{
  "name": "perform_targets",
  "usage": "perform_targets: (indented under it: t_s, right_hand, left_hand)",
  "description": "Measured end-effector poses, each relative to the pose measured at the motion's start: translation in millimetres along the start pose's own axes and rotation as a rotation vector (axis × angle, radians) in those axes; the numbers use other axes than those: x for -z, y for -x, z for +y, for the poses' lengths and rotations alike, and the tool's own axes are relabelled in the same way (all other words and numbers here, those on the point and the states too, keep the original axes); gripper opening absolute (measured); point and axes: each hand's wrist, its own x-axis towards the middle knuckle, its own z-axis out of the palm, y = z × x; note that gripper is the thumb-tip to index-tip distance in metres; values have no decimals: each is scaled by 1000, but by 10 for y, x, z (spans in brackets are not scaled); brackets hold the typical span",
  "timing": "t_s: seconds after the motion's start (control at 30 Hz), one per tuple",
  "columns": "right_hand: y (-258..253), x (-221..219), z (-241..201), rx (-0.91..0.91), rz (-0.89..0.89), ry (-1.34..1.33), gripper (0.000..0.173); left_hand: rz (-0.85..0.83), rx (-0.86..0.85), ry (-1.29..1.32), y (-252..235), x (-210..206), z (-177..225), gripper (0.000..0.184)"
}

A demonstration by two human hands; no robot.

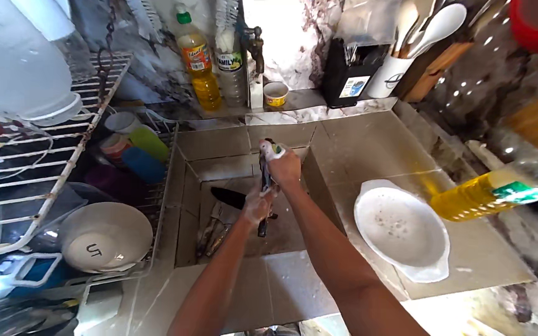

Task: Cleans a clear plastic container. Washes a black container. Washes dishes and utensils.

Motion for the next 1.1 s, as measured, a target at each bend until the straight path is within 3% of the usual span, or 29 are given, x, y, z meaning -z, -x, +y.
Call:
perform_targets:
  t_s: [0.1, 0.17, 0.23, 0.3, 0.37, 0.43, 0.53, 0.63, 0.77, 0.87, 0.93, 1.03, 1.1]
  right_hand:
    - [195, 22, 207, 93, -78, -95, 61]
    - [565, -109, 435, 239, -107, -195, 60]
    - [950, -366, 585, 408, -169, -237, 58]
    - [902, -372, 494, 403, -277, -105, 59]
    - [593, -178, 209, 329, -377, 90, 47]
    - [582, -139, 136, 336, -396, 203, 41]
    - [810, -162, 319, 403, -282, 173, 36]
    - [887, -58, 496, 393, -192, 16, 32]
    - [740, 107, 539, 111, 84, -312, 28]
    - [688, 154, 530, 198, 293, -332, 32]
    - [715, 143, 512, 219, 106, -343, 40]
    - [685, 131, 623, 208, -430, -581, 58]
    - [587, 140, 767, 223, -549, -726, 62]
  left_hand:
    - [47, -26, 198, -125, 159, -48, 13]
    - [112, -32, 205, -161, 255, -67, 23]
    - [81, -27, 209, -165, 294, -28, 45]
    - [-8, 5, 406, -139, 209, -36, 61]
    - [21, 14, 548, -29, 3, 51, 56]
    - [7, -35, 616, -150, 68, -81, 64]
    - [81, -30, 682, -242, 112, -61, 72]
    - [115, -13, 698, -198, 67, -91, 61]
    - [109, -39, 546, -152, 61, -52, 49]
    - [50, 3, 379, -96, 141, -100, 30]
    - [17, 35, 248, -6, 109, -79, 40]
    - [-19, 41, 136, 140, 39, 16, 26]
    - [-75, 54, 109, 197, 102, 78, 29]
